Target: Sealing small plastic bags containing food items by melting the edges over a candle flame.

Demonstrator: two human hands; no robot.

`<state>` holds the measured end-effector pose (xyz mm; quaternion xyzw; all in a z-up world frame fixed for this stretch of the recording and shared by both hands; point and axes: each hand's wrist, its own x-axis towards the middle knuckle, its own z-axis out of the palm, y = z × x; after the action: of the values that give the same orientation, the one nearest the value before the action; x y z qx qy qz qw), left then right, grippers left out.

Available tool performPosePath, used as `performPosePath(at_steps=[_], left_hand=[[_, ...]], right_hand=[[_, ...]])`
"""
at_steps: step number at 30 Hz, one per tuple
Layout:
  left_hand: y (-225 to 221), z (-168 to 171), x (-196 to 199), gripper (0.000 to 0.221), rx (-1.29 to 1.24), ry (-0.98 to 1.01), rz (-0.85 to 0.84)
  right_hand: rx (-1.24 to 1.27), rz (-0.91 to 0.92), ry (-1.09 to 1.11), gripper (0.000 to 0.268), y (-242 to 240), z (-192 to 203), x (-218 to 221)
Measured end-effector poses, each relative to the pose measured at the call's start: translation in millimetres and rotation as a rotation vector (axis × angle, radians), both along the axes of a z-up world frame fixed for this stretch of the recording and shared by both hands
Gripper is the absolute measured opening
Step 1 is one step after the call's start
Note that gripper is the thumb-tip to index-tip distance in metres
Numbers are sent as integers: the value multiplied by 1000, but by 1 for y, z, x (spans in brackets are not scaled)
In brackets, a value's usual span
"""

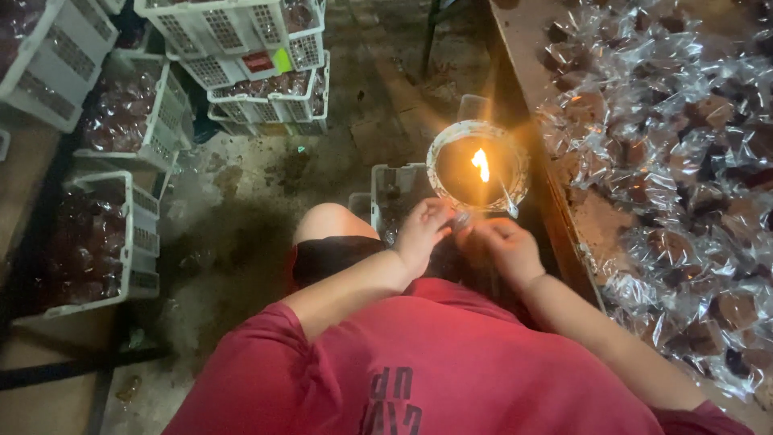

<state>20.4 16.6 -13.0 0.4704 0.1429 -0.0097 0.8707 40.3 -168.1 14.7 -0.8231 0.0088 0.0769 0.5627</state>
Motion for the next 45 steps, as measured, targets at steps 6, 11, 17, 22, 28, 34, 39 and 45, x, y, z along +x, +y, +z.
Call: performPosePath(at_steps=[6, 11, 17, 22, 28, 34, 39, 45], left_hand=[[11, -2, -2, 34, 13, 31, -77], [5, -7, -2, 55, 6, 83, -180], [-6, -10, -10, 56, 27, 52, -368], [-10, -13, -10, 47, 429, -33, -319], [8, -74, -2, 55, 417, 16, -428], [79, -133, 8, 100, 603, 529, -188], [87, -147, 11, 51, 387, 471, -283], [72, -113, -7, 39, 420, 473, -434]], right_hand=[[-86, -98, 87, 37, -16, -24, 78], [-250, -104, 83, 33, -12, -15, 79], [-147, 74, 38, 25, 16, 42, 15], [270, 23, 325, 30, -2, 11, 9], [319, 46, 79, 31, -66, -18, 45], [5, -79, -308, 26, -126, 31, 42], [-393, -50, -172, 37, -153, -31, 73], [-464, -69, -167, 42, -140, -34, 67]])
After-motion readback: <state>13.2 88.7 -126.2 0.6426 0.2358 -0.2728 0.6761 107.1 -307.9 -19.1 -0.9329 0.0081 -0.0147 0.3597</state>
